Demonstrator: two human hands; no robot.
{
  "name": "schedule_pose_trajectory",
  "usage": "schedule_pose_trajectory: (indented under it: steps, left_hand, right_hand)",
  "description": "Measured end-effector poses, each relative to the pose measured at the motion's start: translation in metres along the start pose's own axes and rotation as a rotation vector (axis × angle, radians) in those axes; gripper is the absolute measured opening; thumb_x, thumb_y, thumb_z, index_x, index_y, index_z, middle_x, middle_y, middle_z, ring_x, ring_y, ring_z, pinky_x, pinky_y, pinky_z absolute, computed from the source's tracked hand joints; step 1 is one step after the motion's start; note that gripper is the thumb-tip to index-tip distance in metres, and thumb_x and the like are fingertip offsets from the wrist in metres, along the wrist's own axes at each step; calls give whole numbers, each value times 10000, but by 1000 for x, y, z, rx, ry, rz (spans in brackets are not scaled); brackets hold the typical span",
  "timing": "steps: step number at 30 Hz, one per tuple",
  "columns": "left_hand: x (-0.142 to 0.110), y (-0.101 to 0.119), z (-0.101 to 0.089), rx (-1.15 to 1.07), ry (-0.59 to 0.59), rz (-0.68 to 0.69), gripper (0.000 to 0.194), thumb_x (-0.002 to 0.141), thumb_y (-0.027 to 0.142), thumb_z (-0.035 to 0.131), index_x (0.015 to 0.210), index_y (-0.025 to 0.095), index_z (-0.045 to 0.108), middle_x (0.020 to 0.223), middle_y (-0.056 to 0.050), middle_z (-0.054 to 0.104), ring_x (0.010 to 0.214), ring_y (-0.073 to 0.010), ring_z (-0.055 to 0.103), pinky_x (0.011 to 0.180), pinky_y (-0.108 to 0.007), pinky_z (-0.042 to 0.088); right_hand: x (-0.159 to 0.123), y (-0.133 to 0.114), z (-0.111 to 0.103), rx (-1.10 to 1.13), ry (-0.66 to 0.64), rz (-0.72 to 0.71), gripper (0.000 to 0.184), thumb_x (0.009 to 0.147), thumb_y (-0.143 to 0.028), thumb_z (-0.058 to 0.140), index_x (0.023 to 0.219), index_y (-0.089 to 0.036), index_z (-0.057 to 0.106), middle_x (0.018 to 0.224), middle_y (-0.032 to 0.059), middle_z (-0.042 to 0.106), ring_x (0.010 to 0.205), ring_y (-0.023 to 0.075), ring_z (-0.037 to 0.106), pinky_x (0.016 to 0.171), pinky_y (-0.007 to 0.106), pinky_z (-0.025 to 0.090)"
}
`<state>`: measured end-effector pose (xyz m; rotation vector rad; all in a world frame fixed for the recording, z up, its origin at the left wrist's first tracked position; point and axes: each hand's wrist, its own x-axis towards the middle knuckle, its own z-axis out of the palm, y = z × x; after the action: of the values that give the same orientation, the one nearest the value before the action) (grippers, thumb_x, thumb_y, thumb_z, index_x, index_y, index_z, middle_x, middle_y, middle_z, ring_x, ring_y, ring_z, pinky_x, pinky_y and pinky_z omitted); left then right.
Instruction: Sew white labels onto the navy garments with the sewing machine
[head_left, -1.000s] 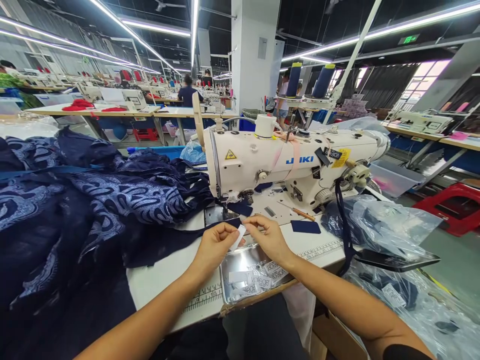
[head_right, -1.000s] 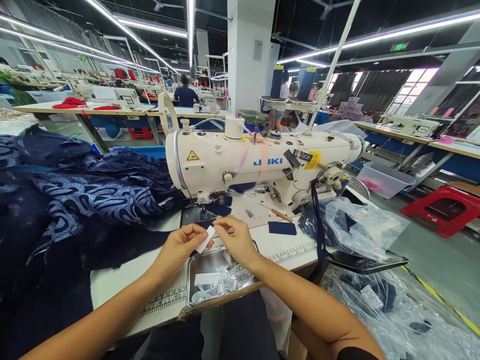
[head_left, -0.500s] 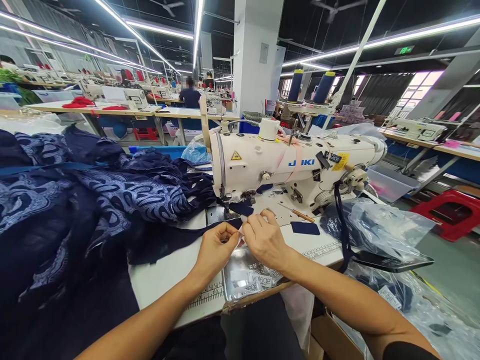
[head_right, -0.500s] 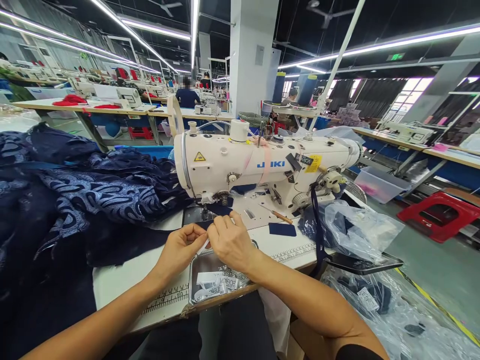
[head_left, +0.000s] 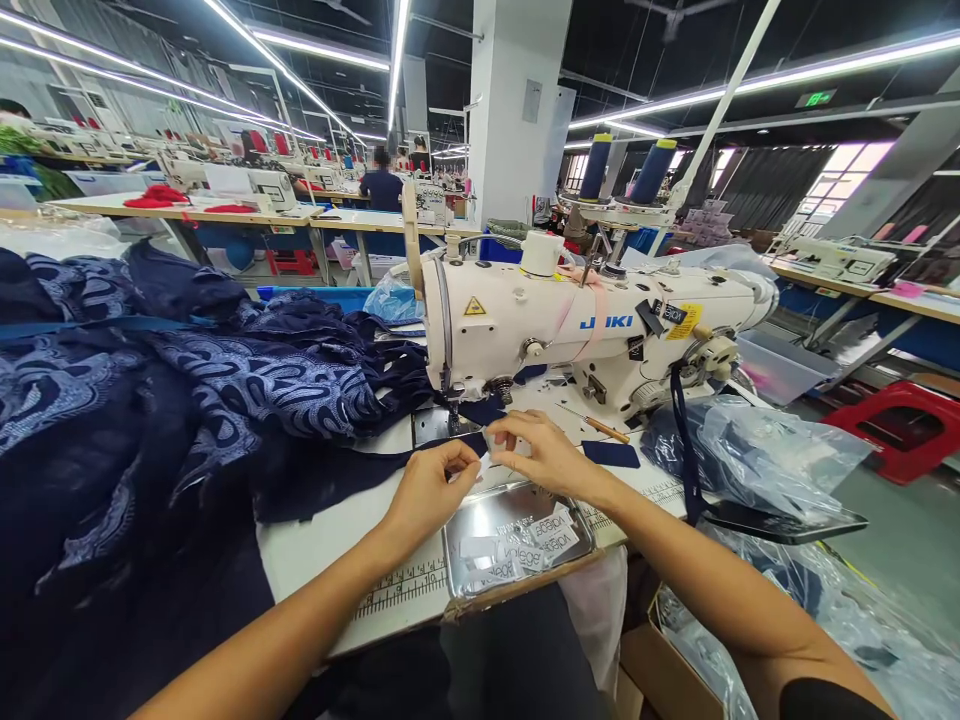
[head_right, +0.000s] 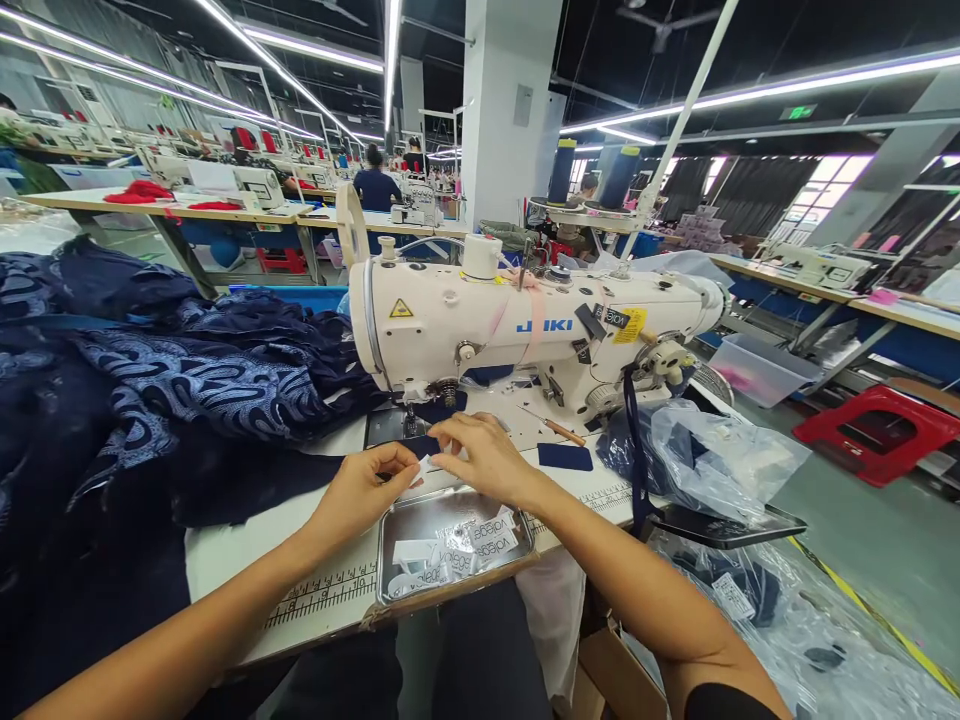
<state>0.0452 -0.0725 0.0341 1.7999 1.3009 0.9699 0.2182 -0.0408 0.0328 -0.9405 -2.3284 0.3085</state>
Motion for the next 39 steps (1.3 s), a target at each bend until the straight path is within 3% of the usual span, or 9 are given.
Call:
schedule_pose_trajectory:
  steps: [4, 9, 15, 20, 23, 26, 30, 33, 39]
  left_hand:
    - [22, 2, -5, 418, -37, 170, 152, 743, 233, 477, 671, 209, 609, 697, -12, 663, 673, -186, 576, 697, -298, 359]
    - [53, -1, 8, 626, -73, 271, 161, 760, 195, 465, 724, 208, 622, 750, -31, 650, 763, -198, 574, 715, -294, 357]
    - [64, -8, 37, 734, -119, 313, 205, 796, 192, 428, 789, 203, 633, 832, -60, 632, 834, -221, 562, 755, -320, 379]
    - [63, -17, 41, 609, -80, 209, 257, 736, 233, 518, 979, 217, 602, 987, -50, 601, 829, -203, 571, 763, -298, 406]
    - [64, -21, 33, 445, -106, 156, 308, 703, 205, 509, 1000, 178, 584, 828, -31, 609, 622, -153, 557, 642, -264, 427]
    - [67, -21, 24, 440, -97, 150, 245, 688, 177, 477, 906, 173, 590, 662, 3, 581, 525, -133, 509, 575, -249, 416]
    - [70, -20, 20, 554, -147, 279, 172, 727, 190, 441, 772, 203, 607, 943, -36, 603, 743, -156, 572, 699, -262, 436]
    - [71, -22, 20, 671, -179, 354, 216, 752, 176, 417, 805, 218, 623, 1018, -42, 590, 940, -196, 553, 821, -319, 417]
    - [73, -29, 20, 745, -209, 425, 244, 772, 139, 403, 856, 211, 620, 1026, -48, 598, 950, -200, 557, 822, -357, 427]
  right_hand:
    - [15, 13, 0, 98, -79, -16, 42, 739, -167, 593, 781, -170, 593, 724, -11, 560, 664, 117, 514, 689, 258, 369]
    - [16, 37, 1, 98, -52, 23, 62, 742, -124, 559, 706, -155, 598, 675, -13, 522, 622, 108, 489, 601, 227, 361]
    - [-2, 62, -2, 41, -70, 92, 102, 765, -119, 542, 743, -167, 629, 710, -6, 529, 632, 102, 497, 623, 225, 362]
    - [-8, 73, -3, -148, -104, 102, 80, 767, -131, 567, 778, -170, 636, 721, 0, 564, 662, 117, 507, 693, 266, 325]
    - [-8, 76, -3, -210, -117, 72, 80, 784, -142, 551, 769, -163, 627, 724, 3, 577, 666, 122, 511, 697, 274, 303]
    - [-8, 76, -4, -238, -111, 62, 83, 789, -140, 545, 760, -156, 621, 730, 8, 586, 666, 121, 512, 700, 275, 291]
    - [-8, 75, -4, -243, -115, 56, 81, 789, -137, 544, 754, -155, 615, 733, 10, 591, 668, 119, 509, 699, 268, 282]
    - [-8, 73, -5, -242, -140, 62, 86, 799, -143, 530, 773, -150, 611, 742, 15, 595, 671, 121, 508, 697, 266, 281]
    - [-7, 70, -5, -237, -161, 97, 92, 803, -142, 519, 826, -143, 608, 790, 28, 611, 713, 139, 524, 723, 273, 283]
